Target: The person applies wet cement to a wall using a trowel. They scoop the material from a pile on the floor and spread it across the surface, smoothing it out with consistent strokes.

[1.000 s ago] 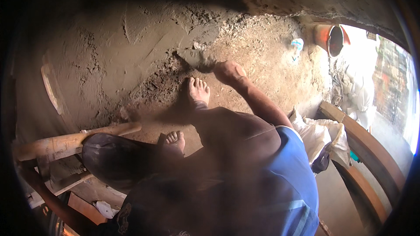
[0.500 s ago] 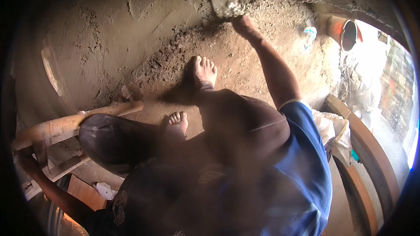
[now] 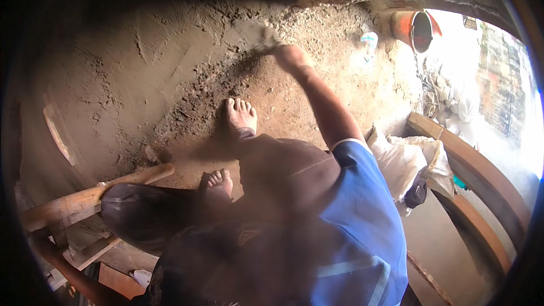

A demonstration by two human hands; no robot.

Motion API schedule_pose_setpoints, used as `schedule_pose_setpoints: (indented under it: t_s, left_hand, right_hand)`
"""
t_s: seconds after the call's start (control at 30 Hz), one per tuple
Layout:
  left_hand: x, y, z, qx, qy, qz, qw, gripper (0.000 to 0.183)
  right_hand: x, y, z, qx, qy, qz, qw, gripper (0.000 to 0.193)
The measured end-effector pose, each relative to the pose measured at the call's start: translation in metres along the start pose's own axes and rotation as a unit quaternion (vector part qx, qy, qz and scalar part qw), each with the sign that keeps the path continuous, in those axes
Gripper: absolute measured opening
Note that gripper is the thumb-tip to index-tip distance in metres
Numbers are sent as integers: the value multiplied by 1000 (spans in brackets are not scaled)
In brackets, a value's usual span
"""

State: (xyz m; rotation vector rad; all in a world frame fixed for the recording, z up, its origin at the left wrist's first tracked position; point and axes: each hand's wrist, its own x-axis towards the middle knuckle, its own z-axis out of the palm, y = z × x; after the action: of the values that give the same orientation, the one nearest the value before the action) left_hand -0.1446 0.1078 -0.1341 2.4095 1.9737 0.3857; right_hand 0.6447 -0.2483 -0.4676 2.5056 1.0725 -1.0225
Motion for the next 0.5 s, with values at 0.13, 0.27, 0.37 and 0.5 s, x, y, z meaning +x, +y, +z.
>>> schedule_pose_setpoints:
  t_s: [0.13,0.27,0.37,0.5]
  left_hand:
    - [2,-7,0,-1,4,-3,1000,66]
    - [3,-15,-3,4,8,-1,1000,65]
    - [7,-21,6,4,6,5,1000,64]
    - [4,-34,-1,19,9,13,1000,62]
  right_hand:
    - [2,56,-16,107,65,142,982,42]
    - [-8,15,-21,98,68,33,992,38]
    - [8,-31,-6,30,-11,-6,999,34]
    - [24,-18,-22,40,32,-5,999,30]
